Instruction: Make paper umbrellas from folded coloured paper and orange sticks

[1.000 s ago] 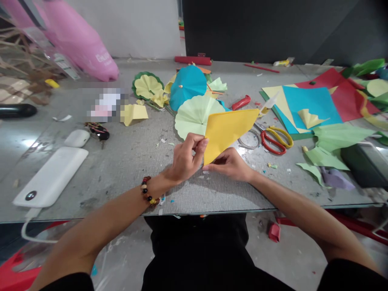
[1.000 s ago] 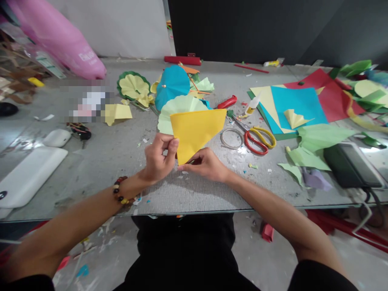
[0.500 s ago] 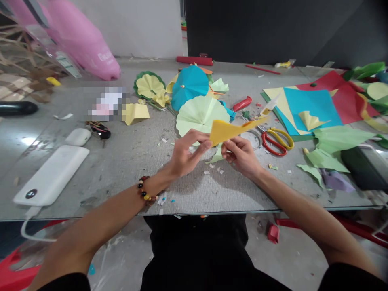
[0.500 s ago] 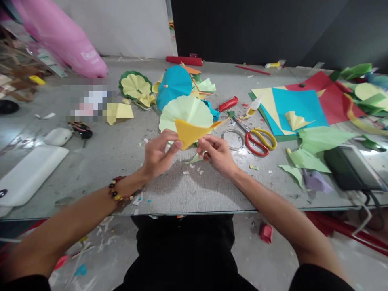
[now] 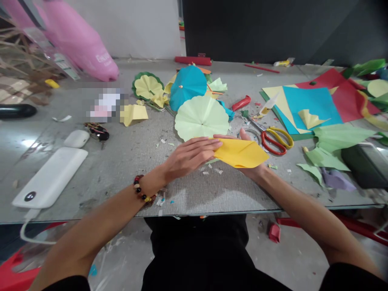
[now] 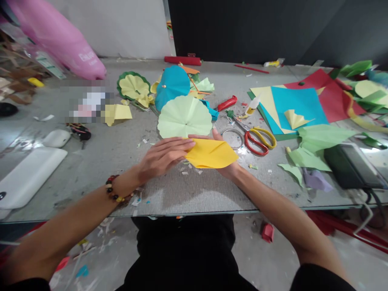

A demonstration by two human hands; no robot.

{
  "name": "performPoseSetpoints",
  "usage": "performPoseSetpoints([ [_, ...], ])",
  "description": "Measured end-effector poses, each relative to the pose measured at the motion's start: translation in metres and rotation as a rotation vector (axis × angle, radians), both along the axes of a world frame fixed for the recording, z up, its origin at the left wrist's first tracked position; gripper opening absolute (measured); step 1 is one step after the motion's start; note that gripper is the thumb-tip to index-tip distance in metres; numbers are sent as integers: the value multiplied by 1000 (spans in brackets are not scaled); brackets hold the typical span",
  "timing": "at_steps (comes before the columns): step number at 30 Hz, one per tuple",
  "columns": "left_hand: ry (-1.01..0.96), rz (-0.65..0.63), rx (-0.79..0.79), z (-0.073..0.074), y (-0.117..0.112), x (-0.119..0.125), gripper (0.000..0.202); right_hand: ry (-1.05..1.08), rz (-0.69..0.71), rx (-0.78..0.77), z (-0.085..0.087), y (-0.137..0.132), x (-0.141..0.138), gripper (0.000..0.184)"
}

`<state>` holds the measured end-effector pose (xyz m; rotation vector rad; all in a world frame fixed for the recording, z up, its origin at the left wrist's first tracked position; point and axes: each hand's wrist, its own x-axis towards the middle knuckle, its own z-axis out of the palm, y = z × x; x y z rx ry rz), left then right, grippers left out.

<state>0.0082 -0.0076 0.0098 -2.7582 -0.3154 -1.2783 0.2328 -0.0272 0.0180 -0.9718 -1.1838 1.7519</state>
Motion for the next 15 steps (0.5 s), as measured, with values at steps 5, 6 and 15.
performPoseSetpoints([
  [5, -16, -5, -17, 0, 0, 2, 18, 35, -3, -16, 10, -2, 7, 76],
  [6, -9, -3, -14, 0, 0, 2, 18, 24, 0, -18, 10, -1, 9, 71],
  [15, 57, 104, -10, -8, 7, -2, 11, -193, -113, 246, -1, 7, 16, 28],
])
